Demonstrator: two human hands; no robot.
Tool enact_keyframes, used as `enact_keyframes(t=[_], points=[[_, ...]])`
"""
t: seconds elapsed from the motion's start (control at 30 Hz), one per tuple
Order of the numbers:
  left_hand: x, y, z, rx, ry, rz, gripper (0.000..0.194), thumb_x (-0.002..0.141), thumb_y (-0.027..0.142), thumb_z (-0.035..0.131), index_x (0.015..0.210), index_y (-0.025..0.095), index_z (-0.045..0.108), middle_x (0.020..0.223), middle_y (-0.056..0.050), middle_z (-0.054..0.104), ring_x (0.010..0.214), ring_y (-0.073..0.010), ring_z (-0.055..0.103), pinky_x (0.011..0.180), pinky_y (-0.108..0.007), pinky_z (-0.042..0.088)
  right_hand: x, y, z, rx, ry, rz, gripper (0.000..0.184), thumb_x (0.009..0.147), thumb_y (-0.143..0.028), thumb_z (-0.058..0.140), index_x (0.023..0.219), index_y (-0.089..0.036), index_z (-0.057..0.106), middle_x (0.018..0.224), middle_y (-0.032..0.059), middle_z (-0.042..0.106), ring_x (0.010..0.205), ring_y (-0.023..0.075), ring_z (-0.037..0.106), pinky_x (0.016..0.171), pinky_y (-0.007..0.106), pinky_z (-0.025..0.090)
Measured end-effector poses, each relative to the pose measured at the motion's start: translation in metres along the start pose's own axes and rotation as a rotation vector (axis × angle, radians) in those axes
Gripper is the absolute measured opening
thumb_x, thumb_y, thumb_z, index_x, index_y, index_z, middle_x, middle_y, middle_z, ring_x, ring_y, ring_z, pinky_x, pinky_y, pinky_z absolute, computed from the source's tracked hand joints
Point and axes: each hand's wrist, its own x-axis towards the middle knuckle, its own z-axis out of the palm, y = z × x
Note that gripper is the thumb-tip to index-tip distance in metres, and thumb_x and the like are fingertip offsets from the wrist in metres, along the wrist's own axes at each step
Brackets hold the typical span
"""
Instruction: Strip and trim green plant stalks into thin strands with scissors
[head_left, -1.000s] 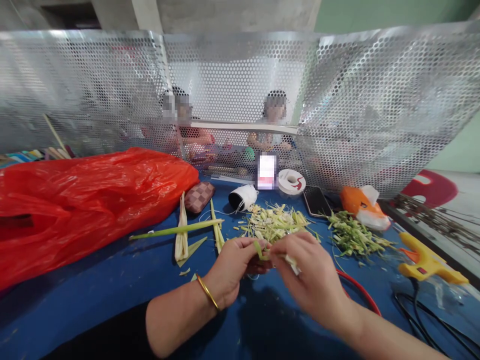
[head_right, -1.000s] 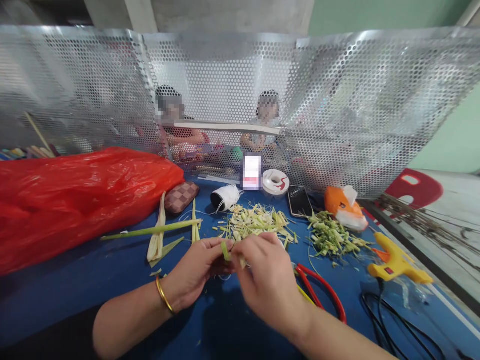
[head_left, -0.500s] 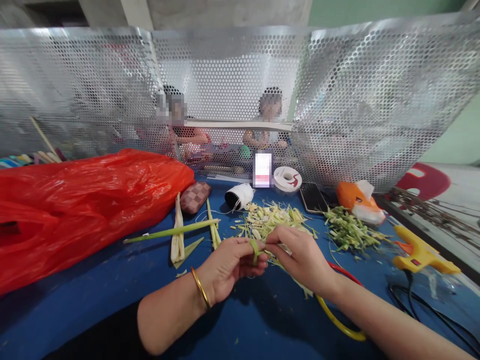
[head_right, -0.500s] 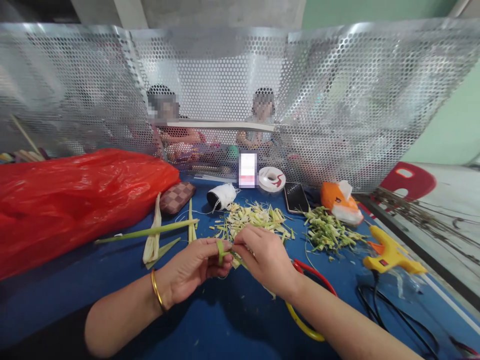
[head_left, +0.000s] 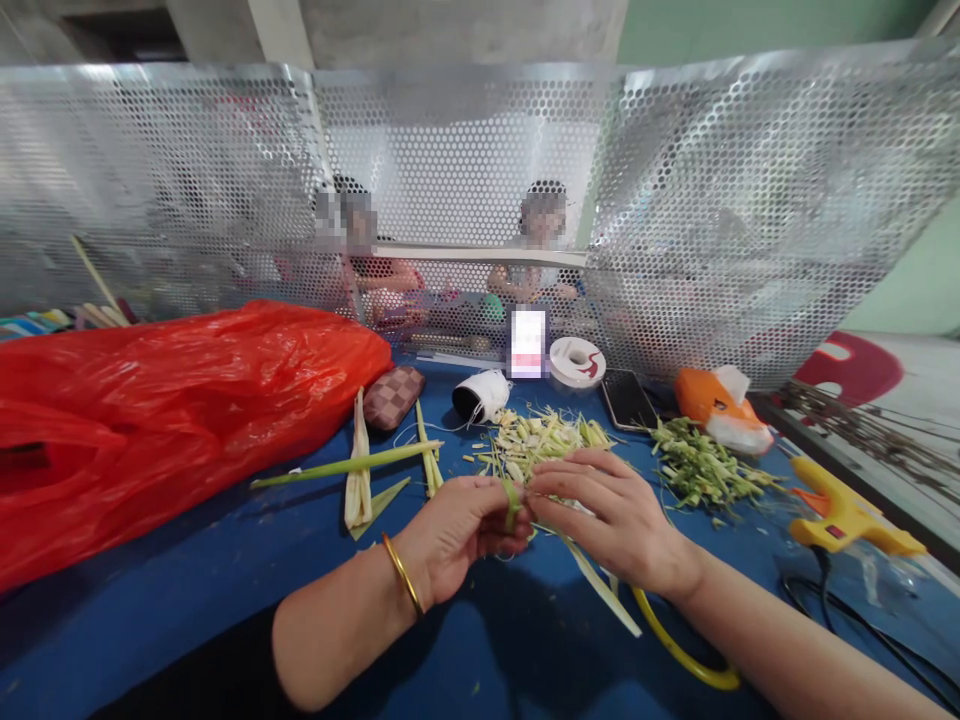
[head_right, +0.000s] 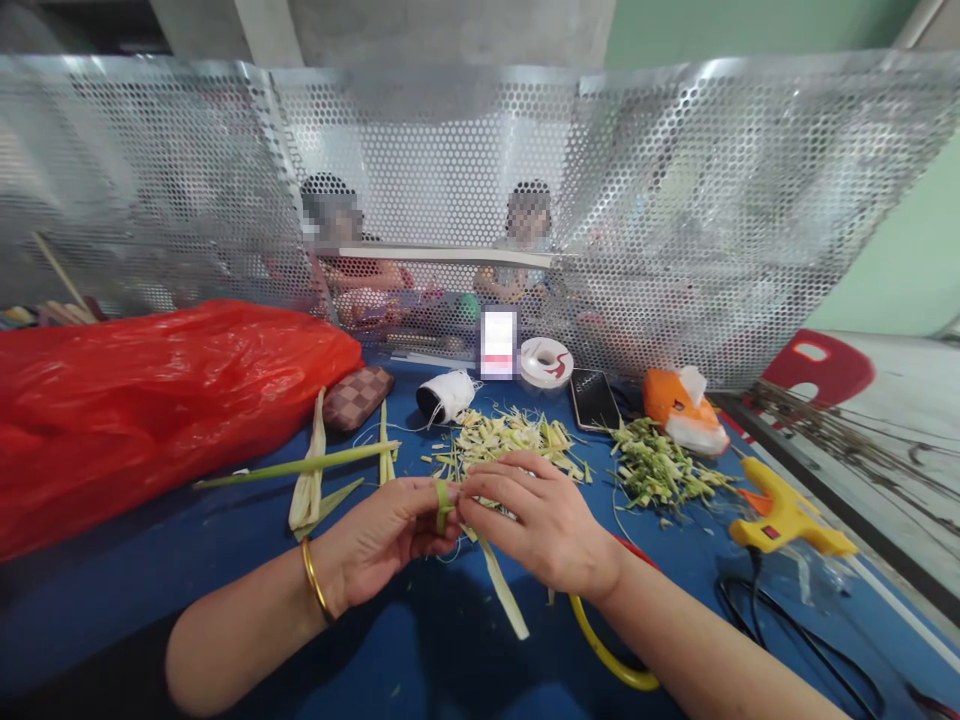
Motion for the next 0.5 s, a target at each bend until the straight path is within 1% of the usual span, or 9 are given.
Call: enact_keyframes(t=[0.07, 0.13, 0.23, 0.3, 0.37, 0.5], points=[[0.000, -0.002, 0.001, 0.047, 0.019, 0.037, 0.014, 0.071, 0.025, 0.070, 0.070, 0.012, 0.064, 0.062, -0.002, 0.063, 0.054, -0.0087, 0.057, 0.057, -0.021, 0.046, 0.002, -0.001, 0.002, 0.066, -0.023, 0.036, 0.013, 0.090, -0.011, 0.052, 0.094, -0.016, 0.063, 0.099, 0.0047, 0.071, 0.096, 0.0154, 0.064, 0.089, 0.034, 0.044], [-0.001, -0.002, 0.003, 0.101, 0.056, 0.091, 0.014, 0.071, 0.025, 0.070, 0.069, 0.012, 0.065, 0.062, -0.002, 0.063, 0.056, -0.0099, 0.058, 0.059, -0.022, 0.047, 0.003, -0.002, 0.004, 0.145, -0.018, 0.087, 0.015, 0.091, -0.010, 0.049, 0.092, -0.017, 0.063, 0.095, 0.0045, 0.071, 0.090, 0.0142, 0.064, 0.085, 0.033, 0.046], [-0.002, -0.002, 0.007, 0.181, 0.108, 0.183, 0.015, 0.071, 0.027, 0.070, 0.068, 0.012, 0.066, 0.061, -0.002, 0.063, 0.058, -0.0116, 0.059, 0.063, -0.026, 0.049, 0.005, -0.006, 0.006, 0.208, 0.050, 0.224, 0.018, 0.091, -0.011, 0.047, 0.094, -0.018, 0.063, 0.087, 0.0048, 0.070, 0.081, 0.0151, 0.063, 0.074, 0.031, 0.047], [-0.002, -0.002, 0.009, 0.219, 0.122, 0.228, 0.015, 0.072, 0.027, 0.069, 0.071, 0.012, 0.069, 0.063, -0.003, 0.065, 0.060, -0.0122, 0.060, 0.066, -0.027, 0.050, 0.006, -0.010, 0.007, 0.212, 0.071, 0.328, 0.018, 0.090, -0.012, 0.047, 0.094, -0.019, 0.064, 0.085, 0.0051, 0.068, 0.079, 0.0163, 0.061, 0.070, 0.032, 0.046], [-0.003, -0.002, 0.010, 0.235, 0.129, 0.249, 0.015, 0.074, 0.027, 0.068, 0.076, 0.012, 0.071, 0.068, -0.004, 0.068, 0.063, -0.0130, 0.062, 0.067, -0.027, 0.051, 0.008, -0.014, 0.007, 0.211, 0.070, 0.399, 0.017, 0.089, -0.012, 0.048, 0.091, -0.019, 0.064, 0.082, 0.0049, 0.068, 0.077, 0.0171, 0.060, 0.069, 0.032, 0.045], [-0.003, -0.003, 0.012, 0.227, 0.160, 0.250, 0.015, 0.076, 0.024, 0.065, 0.084, 0.013, 0.073, 0.071, -0.006, 0.070, 0.065, -0.0131, 0.063, 0.067, -0.026, 0.050, 0.009, -0.019, 0.008, 0.203, 0.069, 0.463, 0.012, 0.090, -0.017, 0.052, 0.087, -0.020, 0.064, 0.079, 0.0037, 0.068, 0.076, 0.0181, 0.060, 0.070, 0.033, 0.041]])
